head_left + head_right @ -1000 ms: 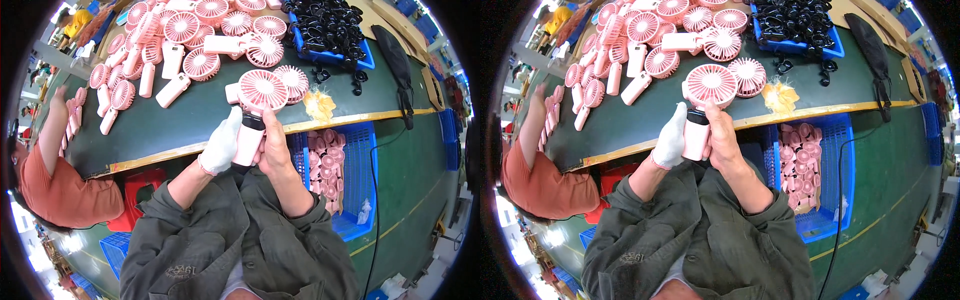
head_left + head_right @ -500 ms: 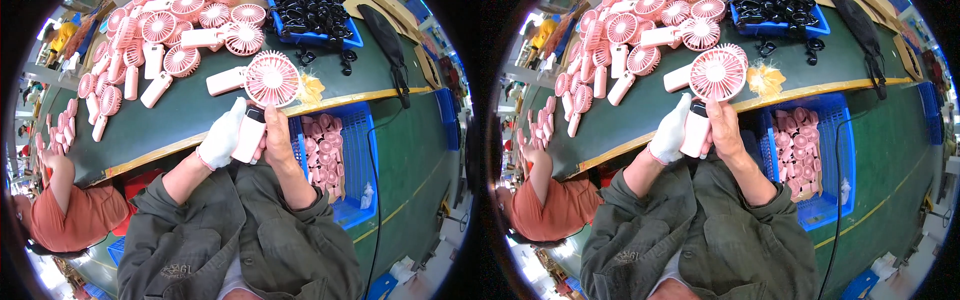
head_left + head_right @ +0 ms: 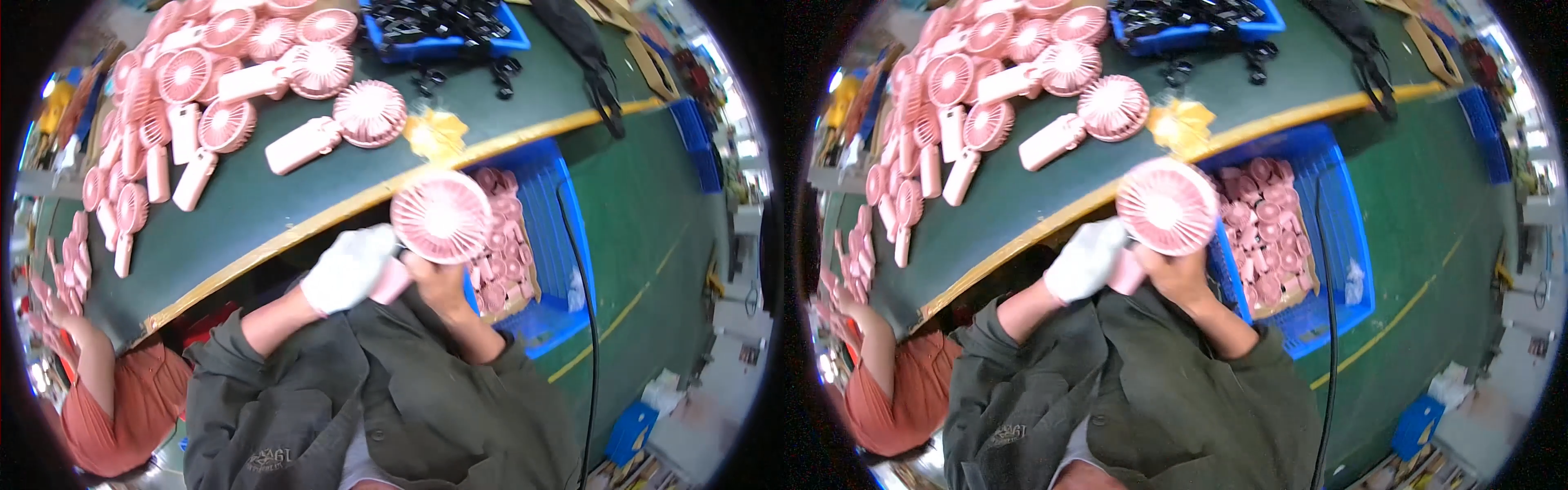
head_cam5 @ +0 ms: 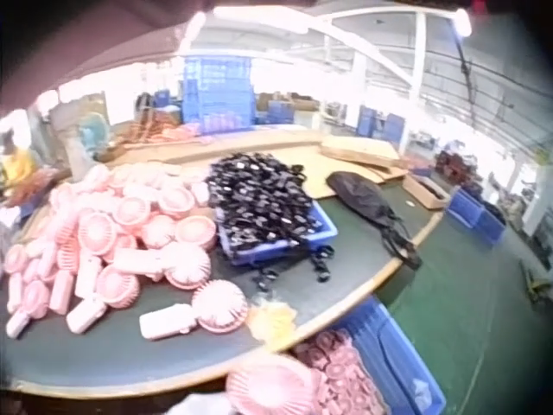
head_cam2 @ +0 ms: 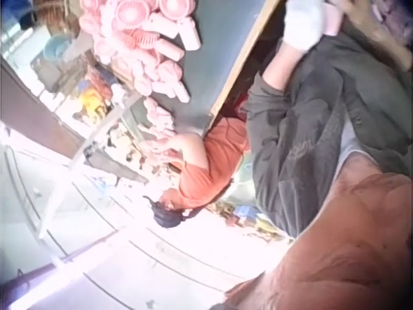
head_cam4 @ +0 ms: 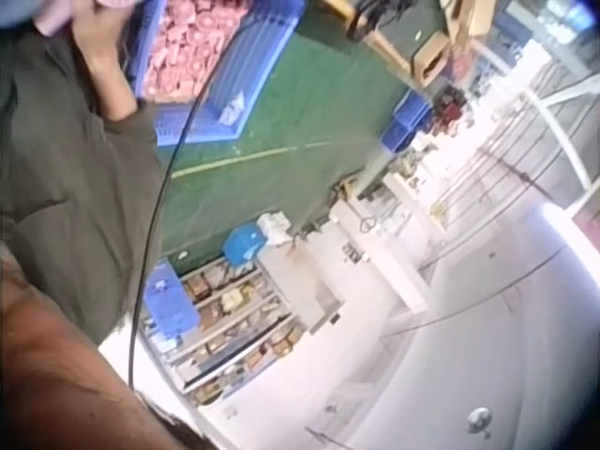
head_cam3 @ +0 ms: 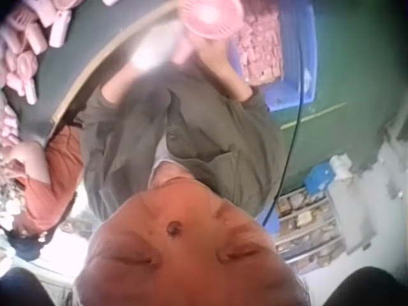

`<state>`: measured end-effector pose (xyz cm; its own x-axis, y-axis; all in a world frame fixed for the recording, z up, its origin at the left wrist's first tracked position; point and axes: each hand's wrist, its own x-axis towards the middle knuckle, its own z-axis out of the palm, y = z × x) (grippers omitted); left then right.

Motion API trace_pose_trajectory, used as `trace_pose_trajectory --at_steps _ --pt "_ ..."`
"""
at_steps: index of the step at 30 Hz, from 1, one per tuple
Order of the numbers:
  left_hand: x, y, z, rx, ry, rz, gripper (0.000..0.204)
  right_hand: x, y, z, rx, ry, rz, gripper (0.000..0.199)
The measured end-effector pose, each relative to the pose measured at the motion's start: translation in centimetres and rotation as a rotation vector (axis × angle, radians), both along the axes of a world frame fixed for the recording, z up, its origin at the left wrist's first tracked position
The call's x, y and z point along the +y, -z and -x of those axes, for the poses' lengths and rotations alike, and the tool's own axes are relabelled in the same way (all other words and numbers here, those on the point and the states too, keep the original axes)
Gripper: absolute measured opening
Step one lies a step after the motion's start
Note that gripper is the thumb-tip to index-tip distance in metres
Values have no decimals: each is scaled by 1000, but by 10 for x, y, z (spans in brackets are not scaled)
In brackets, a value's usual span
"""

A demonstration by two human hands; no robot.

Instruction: The person attaches black clips onto portable mini fans by hand and places the assembled fans into a plastic crate.

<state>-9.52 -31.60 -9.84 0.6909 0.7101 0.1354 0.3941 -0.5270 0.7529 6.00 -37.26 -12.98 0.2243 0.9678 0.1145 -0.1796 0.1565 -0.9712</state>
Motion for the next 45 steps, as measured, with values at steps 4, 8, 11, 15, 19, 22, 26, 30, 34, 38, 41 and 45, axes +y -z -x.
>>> trace_pose_trajectory --at_steps 4,8,11,15,19,22,26,30,34,38,41,45 --pt "6 -31 2 -52 -125 -132 18 -38 66 -45 -195 229 133 34" --pt "48 -48 21 14 -329 -541 30 -57 113 -91 452 560 550 30" --pt "84 -53 33 187 -428 -675 44 -75 167 -123 629 651 799 37" --pt "110 -35 39 403 -399 -550 53 -41 125 -95 34 454 454 23" --pt "118 -21 33 362 -356 -772 48 41 20 -65 -663 432 -139 9" --pt "121 -17 38 455 -340 -688 44 106 -15 -63 -859 378 -347 17" --pt "123 -34 60 519 -242 -425 42 170 -25 -75 -1328 302 -418 20" --pt "106 -49 86 530 -198 -464 41 198 -17 -78 -1451 245 -385 22" --pt "82 -46 78 448 -362 -361 43 195 -20 -66 -1421 302 -442 20" --pt "78 -39 77 338 -511 -526 46 199 -26 -59 -1440 249 -550 24" --pt "77 -43 76 384 -501 -388 45 206 -19 -62 -1466 218 -523 22" --pt "77 -42 75 385 -502 -392 44 206 -21 -60 -1437 245 -519 19"
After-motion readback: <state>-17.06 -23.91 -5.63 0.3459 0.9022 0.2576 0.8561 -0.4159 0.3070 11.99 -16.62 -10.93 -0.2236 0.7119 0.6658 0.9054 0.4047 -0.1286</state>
